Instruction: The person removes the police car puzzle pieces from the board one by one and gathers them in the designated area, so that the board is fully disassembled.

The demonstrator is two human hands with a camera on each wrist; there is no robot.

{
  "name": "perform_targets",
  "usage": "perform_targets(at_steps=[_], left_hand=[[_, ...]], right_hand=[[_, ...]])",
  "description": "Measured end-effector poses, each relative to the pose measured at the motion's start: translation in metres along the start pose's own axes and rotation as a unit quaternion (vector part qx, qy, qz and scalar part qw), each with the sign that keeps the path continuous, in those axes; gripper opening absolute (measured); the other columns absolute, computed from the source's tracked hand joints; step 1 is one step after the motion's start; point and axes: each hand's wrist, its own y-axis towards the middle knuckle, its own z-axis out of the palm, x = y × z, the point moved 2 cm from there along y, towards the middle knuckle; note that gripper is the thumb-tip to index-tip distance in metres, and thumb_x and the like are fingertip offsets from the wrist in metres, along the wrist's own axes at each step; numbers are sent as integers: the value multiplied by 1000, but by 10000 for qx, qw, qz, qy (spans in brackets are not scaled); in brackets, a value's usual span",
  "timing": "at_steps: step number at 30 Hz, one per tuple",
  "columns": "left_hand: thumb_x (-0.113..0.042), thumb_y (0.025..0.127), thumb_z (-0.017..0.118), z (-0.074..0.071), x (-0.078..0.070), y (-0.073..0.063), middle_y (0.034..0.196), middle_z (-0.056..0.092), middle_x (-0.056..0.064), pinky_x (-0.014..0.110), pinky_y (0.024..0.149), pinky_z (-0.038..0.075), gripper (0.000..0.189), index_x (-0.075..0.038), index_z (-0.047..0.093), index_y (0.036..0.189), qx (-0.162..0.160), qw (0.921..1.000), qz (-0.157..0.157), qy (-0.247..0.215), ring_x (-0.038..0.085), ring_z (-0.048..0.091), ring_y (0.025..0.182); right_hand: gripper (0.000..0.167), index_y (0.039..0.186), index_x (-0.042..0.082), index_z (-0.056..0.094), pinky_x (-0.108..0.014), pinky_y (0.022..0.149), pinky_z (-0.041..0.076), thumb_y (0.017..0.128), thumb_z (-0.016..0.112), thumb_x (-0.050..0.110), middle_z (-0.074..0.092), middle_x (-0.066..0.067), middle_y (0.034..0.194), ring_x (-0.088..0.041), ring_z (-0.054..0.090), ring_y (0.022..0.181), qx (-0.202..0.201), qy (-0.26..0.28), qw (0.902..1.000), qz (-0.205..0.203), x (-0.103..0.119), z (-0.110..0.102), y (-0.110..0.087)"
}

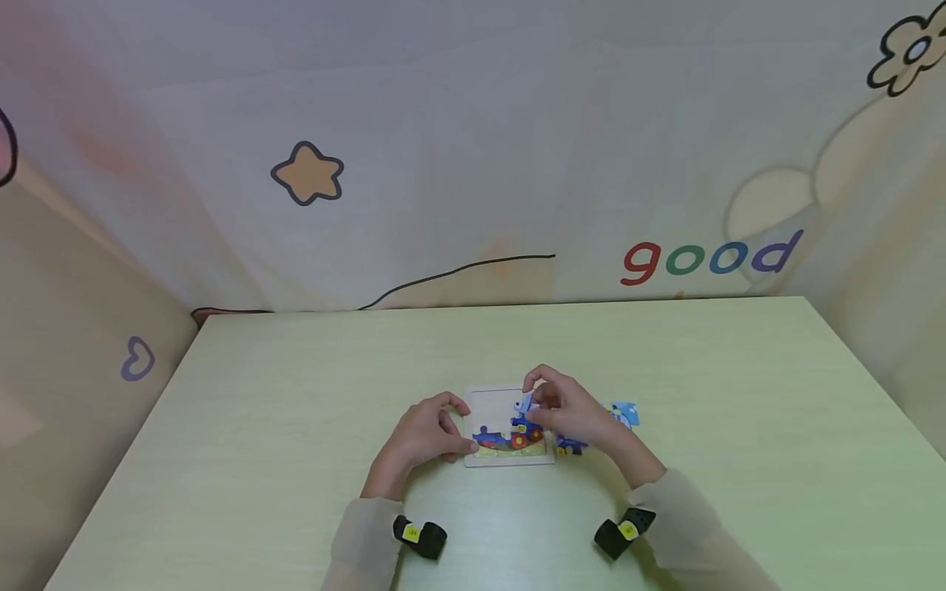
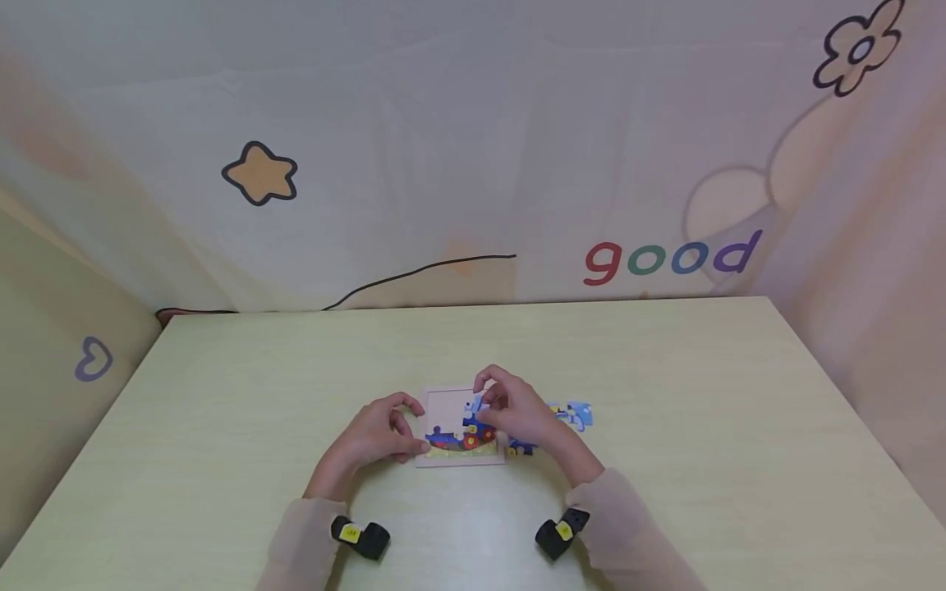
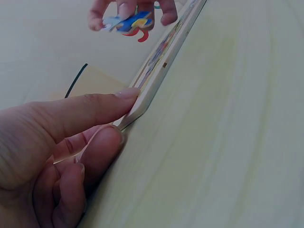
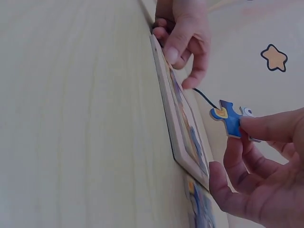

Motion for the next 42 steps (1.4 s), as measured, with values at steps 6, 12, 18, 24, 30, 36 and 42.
perform_targets(at_steps=[6,12,18,24,30,36,42], left_hand=[[-20,69,80,-3,2,1,64,59,2,30,64,40,43,-11,55,103,-43,10000,61,-3,16,57,50],[-20,69,80,-4,2,0,63,58,2,29,64,40,43,-10,55,102,-37,9999,89,-72,15,57,50],[-20,69,80,-3,1,0,63,58,2,30,66,40,42,-11,55,102,-12,9999,64,-83,16,57,50],[-21,69,80,-1,0,1,64,58,2,31,66,40,42,-12,55,102,-19,10000,17,-48,16,58,51],[-20,69,80,0,1,1,64,59,2,30,64,40,43,-12,55,103,-13,10000,-10,-58,17,58,50],[-20,69,80,0,1,1,64,58,2,30,63,40,43,-12,55,103,-22,10000,-46,-59,17,57,50],[-20,68,80,0,1,1,63,58,2,30,63,41,44,-12,55,104,-19,10000,-5,-55,17,57,50]], right_hand=[[21,101,-1,50,-25,62,44,83,61,0,53,-8,77,-22,50,71,-135,-2,9997,214,-4,-23,-15],[24,101,1,53,-26,60,45,81,65,2,55,-9,78,-22,52,71,-305,-178,9981,502,-10,-43,-32],[23,98,2,53,-25,58,44,79,67,3,56,-8,77,-20,51,70,-243,-368,9972,598,-21,-54,-46],[23,97,1,51,-24,55,43,79,66,2,55,-7,75,-18,49,66,-23,-473,9973,557,-29,-59,-54],[24,94,2,51,-24,53,40,76,68,-1,51,-5,76,-18,46,67,-29,-870,9945,583,-36,-60,-57],[22,92,1,55,-24,56,41,75,68,-2,52,-4,78,-17,47,69,-175,-1301,9893,634,-37,-57,-58],[18,90,0,58,-23,57,40,75,67,-2,51,-2,75,-16,46,70,-223,-1675,9835,641,-34,-54,-58]])
